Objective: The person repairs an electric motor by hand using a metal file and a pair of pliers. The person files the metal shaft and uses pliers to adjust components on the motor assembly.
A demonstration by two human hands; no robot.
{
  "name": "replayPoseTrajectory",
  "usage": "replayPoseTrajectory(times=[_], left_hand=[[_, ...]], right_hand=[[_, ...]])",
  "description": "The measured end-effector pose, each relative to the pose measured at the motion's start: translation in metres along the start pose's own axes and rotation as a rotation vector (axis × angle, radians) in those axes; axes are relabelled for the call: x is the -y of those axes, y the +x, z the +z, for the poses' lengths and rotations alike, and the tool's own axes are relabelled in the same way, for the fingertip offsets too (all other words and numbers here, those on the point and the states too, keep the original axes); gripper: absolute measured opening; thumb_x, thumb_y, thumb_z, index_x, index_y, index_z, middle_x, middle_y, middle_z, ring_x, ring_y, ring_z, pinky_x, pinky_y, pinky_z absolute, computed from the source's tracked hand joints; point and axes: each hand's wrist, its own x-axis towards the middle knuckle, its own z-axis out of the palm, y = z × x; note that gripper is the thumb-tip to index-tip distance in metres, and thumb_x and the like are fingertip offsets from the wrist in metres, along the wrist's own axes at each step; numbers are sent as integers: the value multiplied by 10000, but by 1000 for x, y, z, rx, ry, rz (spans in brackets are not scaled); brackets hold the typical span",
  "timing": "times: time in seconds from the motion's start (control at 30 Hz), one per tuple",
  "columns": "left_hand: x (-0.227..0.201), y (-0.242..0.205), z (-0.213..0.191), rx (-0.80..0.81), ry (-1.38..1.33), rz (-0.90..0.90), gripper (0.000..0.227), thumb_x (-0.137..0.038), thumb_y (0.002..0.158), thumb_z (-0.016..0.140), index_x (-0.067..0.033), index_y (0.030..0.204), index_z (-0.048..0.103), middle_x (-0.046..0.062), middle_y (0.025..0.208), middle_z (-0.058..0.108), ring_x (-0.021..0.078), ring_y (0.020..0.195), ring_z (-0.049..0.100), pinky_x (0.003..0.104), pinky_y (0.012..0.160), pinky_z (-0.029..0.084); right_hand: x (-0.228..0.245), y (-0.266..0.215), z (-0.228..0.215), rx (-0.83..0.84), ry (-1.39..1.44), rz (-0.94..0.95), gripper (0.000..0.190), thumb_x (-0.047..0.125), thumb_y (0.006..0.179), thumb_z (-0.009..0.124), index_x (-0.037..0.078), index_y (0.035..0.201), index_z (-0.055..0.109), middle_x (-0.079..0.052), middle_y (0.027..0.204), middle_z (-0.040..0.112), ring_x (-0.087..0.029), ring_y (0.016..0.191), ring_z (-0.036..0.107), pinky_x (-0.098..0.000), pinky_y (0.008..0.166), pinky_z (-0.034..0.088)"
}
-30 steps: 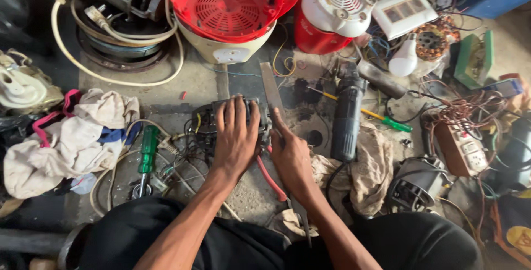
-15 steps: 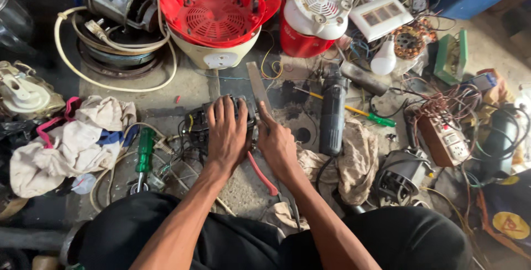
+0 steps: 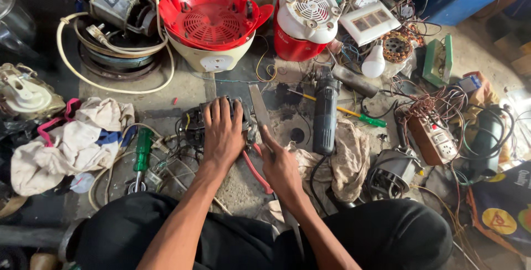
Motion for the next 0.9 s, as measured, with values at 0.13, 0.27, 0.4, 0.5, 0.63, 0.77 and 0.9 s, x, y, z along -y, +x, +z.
replayPoseTrajectory(times=[0.13,0.27,0.4,0.5,0.63,0.77,0.9], left_hand=[[1,-1,5,6,61,11,635,-185,785,676,50,1360,542,324,1352,537,450,1299,506,577,1148,347],[3,-2,5,28,92,19,581,-171,847,626,62,1373,545,327,1351,542,448,1292,508,583,1142,346],[2,-2,4,18,128,26,536,-161,867,596,45,1359,549,315,1351,554,434,1295,515,573,1143,347],[6,-5,5,20,133,26,532,-155,864,599,34,1358,551,305,1343,564,426,1300,523,565,1144,351],[5,-3,6,-3,74,30,565,-175,839,623,57,1349,555,316,1325,570,439,1281,529,576,1138,358],[5,-4,4,17,148,31,572,-175,829,640,32,1355,554,297,1337,571,419,1292,534,561,1144,367],[4,-2,4,17,100,32,617,-282,835,659,47,1346,549,314,1326,563,436,1282,529,571,1130,364]], right_hand=[[9,1,-3,-27,1,60,507,216,962,585,257,1467,563,-244,584,530,-285,435,483,-429,509,441],[15,5,-3,15,0,46,487,204,978,590,252,1462,572,-245,592,524,-270,462,466,-404,521,458],[15,10,4,-1,6,6,496,191,962,581,235,1456,579,-254,634,551,-266,466,484,-406,547,471],[15,9,4,-6,14,15,491,206,968,582,222,1459,576,-264,658,557,-289,493,451,-405,569,486],[19,12,-1,11,-7,39,486,206,969,590,213,1455,579,-274,655,558,-280,493,464,-399,581,478],[21,10,2,15,14,51,486,202,969,586,214,1454,575,-271,661,563,-270,494,460,-397,568,479],[18,11,4,-15,39,-14,489,184,969,573,200,1457,570,-267,710,582,-263,497,481,-394,562,487]])
